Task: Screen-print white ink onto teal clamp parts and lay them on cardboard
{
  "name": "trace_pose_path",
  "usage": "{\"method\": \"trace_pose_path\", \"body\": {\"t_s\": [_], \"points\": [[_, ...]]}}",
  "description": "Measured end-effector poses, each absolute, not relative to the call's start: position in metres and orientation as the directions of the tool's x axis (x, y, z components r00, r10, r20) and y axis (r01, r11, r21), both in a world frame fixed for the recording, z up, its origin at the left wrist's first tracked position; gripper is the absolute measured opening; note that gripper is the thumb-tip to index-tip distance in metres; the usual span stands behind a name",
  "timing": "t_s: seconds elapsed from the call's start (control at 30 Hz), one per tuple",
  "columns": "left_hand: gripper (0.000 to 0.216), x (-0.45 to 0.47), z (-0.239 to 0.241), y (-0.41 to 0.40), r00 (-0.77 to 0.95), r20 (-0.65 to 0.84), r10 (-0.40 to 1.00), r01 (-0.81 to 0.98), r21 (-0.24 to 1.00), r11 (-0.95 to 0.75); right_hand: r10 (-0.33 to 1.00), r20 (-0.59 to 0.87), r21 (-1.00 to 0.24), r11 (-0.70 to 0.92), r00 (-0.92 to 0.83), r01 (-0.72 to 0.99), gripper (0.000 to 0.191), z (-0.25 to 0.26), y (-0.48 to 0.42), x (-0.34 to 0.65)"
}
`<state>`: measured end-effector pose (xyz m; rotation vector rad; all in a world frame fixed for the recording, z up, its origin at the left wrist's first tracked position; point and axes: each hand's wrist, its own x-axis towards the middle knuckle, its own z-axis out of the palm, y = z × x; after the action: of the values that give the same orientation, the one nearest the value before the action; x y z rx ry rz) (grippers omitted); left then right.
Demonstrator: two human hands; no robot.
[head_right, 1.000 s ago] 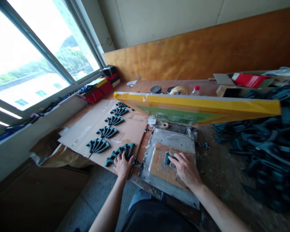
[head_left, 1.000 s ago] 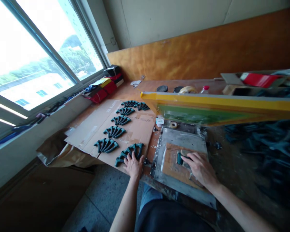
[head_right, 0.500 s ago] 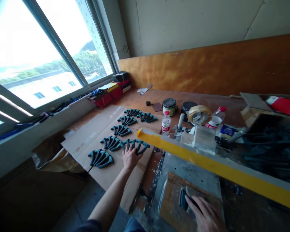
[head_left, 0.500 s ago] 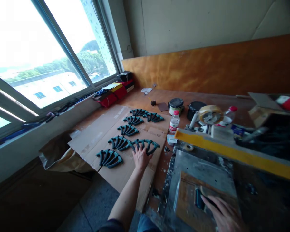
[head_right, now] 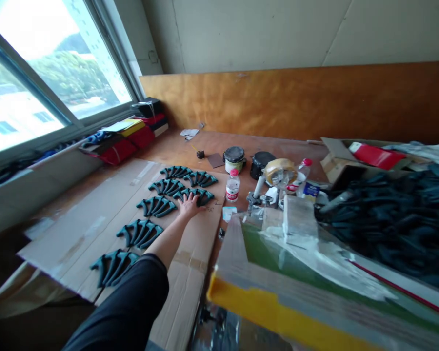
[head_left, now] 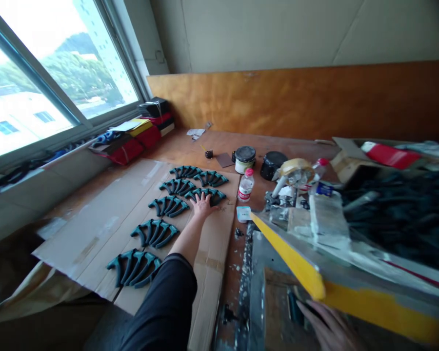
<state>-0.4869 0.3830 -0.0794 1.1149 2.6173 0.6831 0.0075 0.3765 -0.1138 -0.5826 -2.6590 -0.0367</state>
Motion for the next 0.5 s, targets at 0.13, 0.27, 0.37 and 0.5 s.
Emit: {"method": "trace_pose_path", "body": {"t_s": [0.13, 0.27, 0.37, 0.5], "points": [[0.059, -0.444, -0.031, 0.378, -0.652, 0.112, 0.75, 0.616, 0.654, 0.439, 0.289, 0.316, 0.008, 0.952, -0.904, 0.307, 0.06, -0.1, 0.37, -0.009], [0.056, -0.378, 0.038, 0.353, -0.627, 0.257, 0.735, 0.544, 0.82, 0.178, 0.157, 0.275, 0.045, 0.983, -0.949, 0.176, 0.063, -0.096, 0.366, -0.018], [0.061, -0.325, 0.082, 0.318, -0.618, 0.327, 0.714, 0.314, 0.936, -0.157, 0.162, 0.28, 0.002, 0.986, -0.946, 0.169, 0.056, -0.095, 0.368, -0.005], [0.062, -0.273, 0.11, 0.274, -0.583, 0.25, 0.773, 0.149, 0.968, -0.201, 0.374, 0.304, -0.101, 0.927, -0.877, 0.36, 0.043, -0.081, 0.398, 0.035]]}}
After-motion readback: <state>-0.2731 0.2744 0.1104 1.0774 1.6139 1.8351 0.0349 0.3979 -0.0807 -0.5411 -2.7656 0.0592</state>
